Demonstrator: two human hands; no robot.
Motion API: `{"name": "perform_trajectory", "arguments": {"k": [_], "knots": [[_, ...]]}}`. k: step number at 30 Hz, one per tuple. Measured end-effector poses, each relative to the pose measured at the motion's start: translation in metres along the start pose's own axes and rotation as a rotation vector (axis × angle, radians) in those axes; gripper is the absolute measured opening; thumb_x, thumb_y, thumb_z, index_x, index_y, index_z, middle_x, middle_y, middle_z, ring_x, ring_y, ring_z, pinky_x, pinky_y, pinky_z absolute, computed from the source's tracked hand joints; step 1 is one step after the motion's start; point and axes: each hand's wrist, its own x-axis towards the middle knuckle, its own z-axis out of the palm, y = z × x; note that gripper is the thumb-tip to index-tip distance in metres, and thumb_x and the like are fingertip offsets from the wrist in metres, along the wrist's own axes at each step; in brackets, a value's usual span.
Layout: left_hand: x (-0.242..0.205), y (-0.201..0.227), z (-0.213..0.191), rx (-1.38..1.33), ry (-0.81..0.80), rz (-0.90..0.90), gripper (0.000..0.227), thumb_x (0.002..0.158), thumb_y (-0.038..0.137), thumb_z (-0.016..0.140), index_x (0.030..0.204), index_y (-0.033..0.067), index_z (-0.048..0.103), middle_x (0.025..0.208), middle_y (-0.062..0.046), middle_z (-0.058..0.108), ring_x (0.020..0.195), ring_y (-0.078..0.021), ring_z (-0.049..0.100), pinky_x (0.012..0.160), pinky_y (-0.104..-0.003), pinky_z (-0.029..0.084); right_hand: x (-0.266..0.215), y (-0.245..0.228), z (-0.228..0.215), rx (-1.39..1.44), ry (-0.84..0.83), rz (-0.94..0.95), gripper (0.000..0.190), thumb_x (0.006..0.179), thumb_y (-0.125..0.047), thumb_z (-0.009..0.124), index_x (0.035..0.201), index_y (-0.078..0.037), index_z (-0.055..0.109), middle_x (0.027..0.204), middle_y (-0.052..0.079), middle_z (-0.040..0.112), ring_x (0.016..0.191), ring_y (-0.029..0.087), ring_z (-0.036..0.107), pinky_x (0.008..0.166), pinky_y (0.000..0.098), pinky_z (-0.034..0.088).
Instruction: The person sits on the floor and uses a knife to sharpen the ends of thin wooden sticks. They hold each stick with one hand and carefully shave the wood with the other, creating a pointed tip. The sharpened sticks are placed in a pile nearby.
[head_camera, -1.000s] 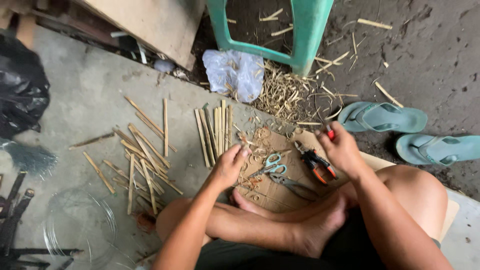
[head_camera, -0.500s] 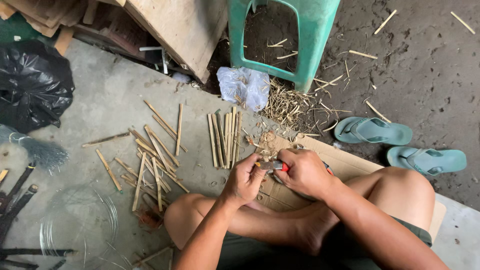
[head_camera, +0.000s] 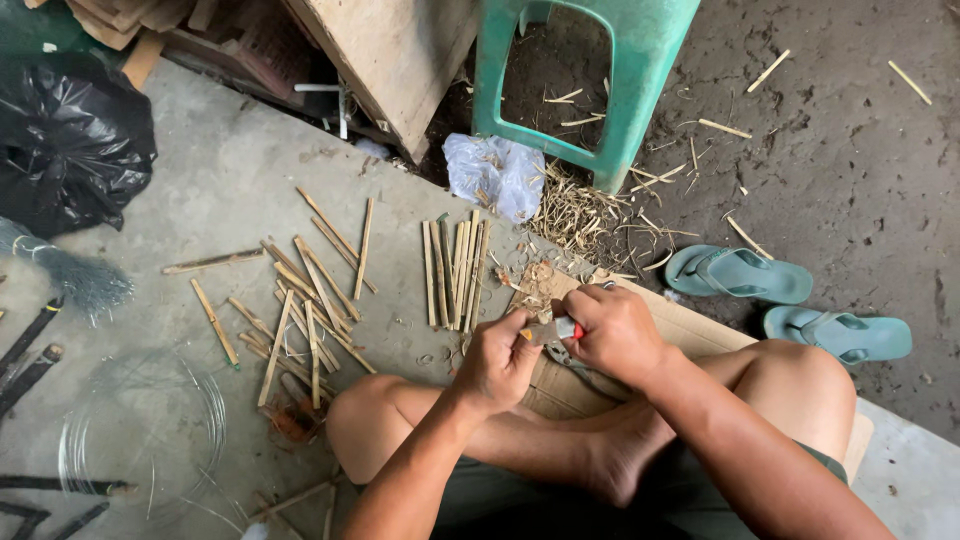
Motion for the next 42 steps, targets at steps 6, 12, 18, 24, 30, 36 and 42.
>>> {"name": "perform_trajectory", "arguments": {"k": [6,12,18,24,30,36,42], "knots": [[-0.004,0.06,-0.003,-0.014,-0.079,0.055,0.027,0.109,0.028,0.056,0.095,0.0053,0.06,0.07,-0.009,0.057,0.06,-0.0231,0.057,0.057,-0.036,0.046,0.023,0.049,-0.03,-0.242,-0.214,0.642,0.015,0.088,-0.018,0.072,0.098,-0.008,0.068,0.078,0.023,0.068,0.073,0.043,0.067,0.064,0.0511,0.053],[0.007,0.058,-0.007,0.008,-0.105,0.103,0.027,0.11,0.028,0.055,0.099,0.0038,0.059,0.076,-0.01,0.057,0.065,-0.0226,0.057,0.062,-0.035,0.046,-0.01,0.061,-0.039,-0.015,-0.008,0.515,0.017,0.091,-0.015,0.067,0.085,-0.001,0.06,0.072,0.022,0.062,0.062,0.04,0.062,0.061,0.0453,0.052],[0.019,0.019,-0.002,-0.003,-0.071,0.002,0.028,0.109,0.028,0.056,0.095,0.0032,0.057,0.074,-0.01,0.057,0.063,-0.0201,0.055,0.059,-0.035,0.045,0.008,-0.001,-0.049,0.058,0.001,0.12,0.015,0.077,-0.009,0.072,0.083,-0.006,0.058,0.069,0.014,0.059,0.061,0.035,0.062,0.056,0.0435,0.049],[0.011,0.006,-0.009,-0.013,-0.032,0.075,0.022,0.107,0.024,0.055,0.1,0.0031,0.057,0.078,-0.013,0.06,0.067,-0.0249,0.061,0.061,-0.037,0.047,0.026,-0.033,-0.037,0.008,-0.072,0.014,0.023,0.071,-0.014,0.078,0.085,-0.007,0.061,0.068,0.012,0.059,0.057,0.036,0.061,0.053,0.0452,0.048],[0.007,-0.001,-0.009,0.018,-0.014,0.084,0.023,0.107,0.024,0.057,0.098,0.0035,0.056,0.075,-0.014,0.059,0.064,-0.0284,0.06,0.059,-0.038,0.045,0.026,-0.031,-0.033,-0.05,-0.115,0.008,0.026,0.069,-0.017,0.079,0.086,-0.007,0.062,0.069,0.011,0.06,0.059,0.037,0.061,0.055,0.0464,0.049],[0.006,0.002,-0.01,0.022,0.014,0.101,0.03,0.109,0.031,0.052,0.097,0.0039,0.054,0.073,-0.013,0.056,0.062,-0.0284,0.057,0.059,-0.038,0.045,0.027,-0.033,-0.034,0.049,-0.105,0.035,0.024,0.071,-0.016,0.078,0.089,-0.008,0.064,0.072,0.011,0.062,0.061,0.035,0.062,0.055,0.0445,0.05],[0.005,0.006,-0.01,0.017,-0.003,0.144,0.033,0.111,0.033,0.05,0.096,0.0036,0.054,0.075,-0.013,0.057,0.064,-0.0277,0.059,0.059,-0.038,0.045,0.024,-0.026,-0.034,0.05,-0.114,-0.008,0.024,0.068,-0.013,0.076,0.086,-0.008,0.062,0.071,0.009,0.061,0.063,0.034,0.063,0.056,0.0448,0.051]]}}
